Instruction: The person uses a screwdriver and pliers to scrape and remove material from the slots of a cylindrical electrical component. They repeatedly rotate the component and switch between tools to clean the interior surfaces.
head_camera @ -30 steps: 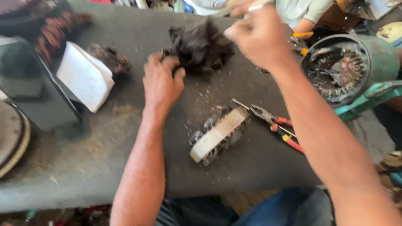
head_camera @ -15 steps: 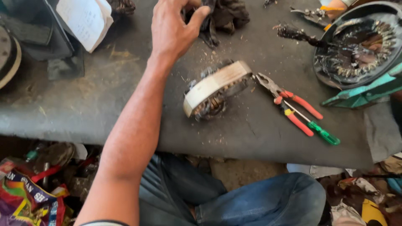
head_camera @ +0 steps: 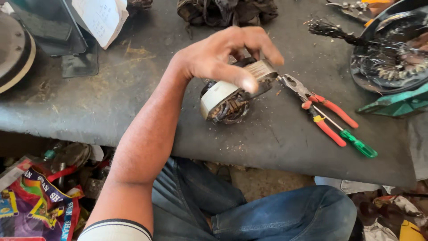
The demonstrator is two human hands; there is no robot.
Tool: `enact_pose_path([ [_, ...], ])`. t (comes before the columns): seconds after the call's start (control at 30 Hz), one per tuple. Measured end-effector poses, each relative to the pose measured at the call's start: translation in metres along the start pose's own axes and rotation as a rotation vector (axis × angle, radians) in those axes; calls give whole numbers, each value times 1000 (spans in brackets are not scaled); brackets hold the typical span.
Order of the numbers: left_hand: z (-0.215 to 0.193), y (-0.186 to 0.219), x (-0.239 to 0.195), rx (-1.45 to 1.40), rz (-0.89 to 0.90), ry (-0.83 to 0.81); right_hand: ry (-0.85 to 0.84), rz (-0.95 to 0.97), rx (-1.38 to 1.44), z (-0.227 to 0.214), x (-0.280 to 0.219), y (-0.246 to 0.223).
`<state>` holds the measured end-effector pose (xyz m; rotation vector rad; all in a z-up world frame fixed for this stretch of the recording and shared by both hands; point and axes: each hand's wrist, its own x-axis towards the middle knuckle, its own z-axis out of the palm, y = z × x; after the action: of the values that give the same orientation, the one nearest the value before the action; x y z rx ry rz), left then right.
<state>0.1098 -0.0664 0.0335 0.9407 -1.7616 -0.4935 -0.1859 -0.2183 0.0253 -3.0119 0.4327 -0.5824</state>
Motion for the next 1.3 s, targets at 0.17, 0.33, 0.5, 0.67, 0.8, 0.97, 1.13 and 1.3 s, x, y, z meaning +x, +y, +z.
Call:
enact_pose_path([
  [0.17,0,8,1,-11,-87,-36,-53,30,-155,-17,-3,3],
  [0.33,-2,12,1,-37,-25,-31,-81,40,-275,-29,0,-3],
  [0.5,1,0,1,-77,-48,-9,-116,33,-329,-26,2,13],
  [0.67,3,0,1,-187,-46,-15,-194,-4,-343,-23,10,30],
  [0.8,2,2,1,-195,-46,-15,-34,-211,-403,-29,19,31],
  [0.97,4,2,0,-197,-92,-14,105,323,371,-58,-12,11],
  [1.13,6,12,5,-168,10,-56,-59,769,1342,-52,-85,-56],
  [1.3,15,10,3,-118,3,-78,-239,1137,2041,-37,-105,-120],
])
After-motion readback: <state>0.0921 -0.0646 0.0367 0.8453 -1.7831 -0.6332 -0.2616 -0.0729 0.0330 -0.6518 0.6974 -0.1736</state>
